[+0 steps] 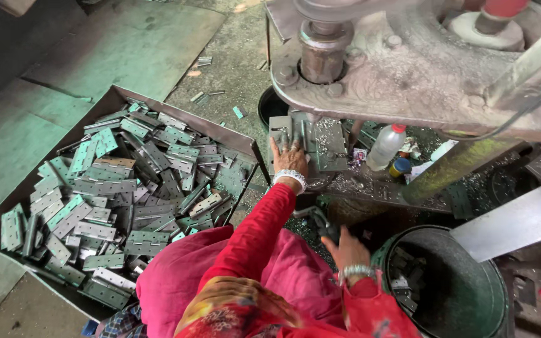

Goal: The person sits on the floor and repeatedly places metal hinge pieces into a manual punching machine. They operate the lever to punch holes in the pieces and then remove them, continuing this process with multiple items from a nearby bin.

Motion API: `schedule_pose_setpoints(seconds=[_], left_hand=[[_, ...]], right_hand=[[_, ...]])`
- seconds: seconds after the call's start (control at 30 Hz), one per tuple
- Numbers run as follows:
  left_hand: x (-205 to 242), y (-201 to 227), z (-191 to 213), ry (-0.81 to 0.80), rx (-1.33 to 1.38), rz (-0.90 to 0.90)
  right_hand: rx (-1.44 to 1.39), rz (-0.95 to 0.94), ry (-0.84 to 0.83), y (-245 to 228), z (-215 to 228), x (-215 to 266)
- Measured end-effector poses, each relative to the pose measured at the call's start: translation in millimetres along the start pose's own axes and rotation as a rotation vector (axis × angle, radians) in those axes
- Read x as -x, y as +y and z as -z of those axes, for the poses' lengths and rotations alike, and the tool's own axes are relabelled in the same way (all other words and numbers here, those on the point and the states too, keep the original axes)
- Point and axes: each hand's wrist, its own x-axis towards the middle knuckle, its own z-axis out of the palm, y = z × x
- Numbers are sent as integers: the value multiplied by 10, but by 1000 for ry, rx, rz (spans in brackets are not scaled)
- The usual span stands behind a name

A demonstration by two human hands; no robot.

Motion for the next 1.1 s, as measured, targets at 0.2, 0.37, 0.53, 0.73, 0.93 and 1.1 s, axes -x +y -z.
schedule_pose_setpoints(seconds=[0.2,0.37,0.53,0.73,0.93,1.1], left_hand=[[-4,-99,-138,122,21,-50],[-182,-45,-63,-52,26,21],[-218,11,126,-59,8,12],[105,-47,-61,17,38,-39],[768,-297,-590,364,0,-298],[415,-173,-298,453,180,-258]], right_hand=[[-107,-46,-25,-11,7,20],[52,6,-35,28,60,-52],[-46,-21,99,-66,-107,108],[17,101,193,-293,579,165],[-231,221,470,-882,1379,235],[-195,208,458,-989,1516,284]])
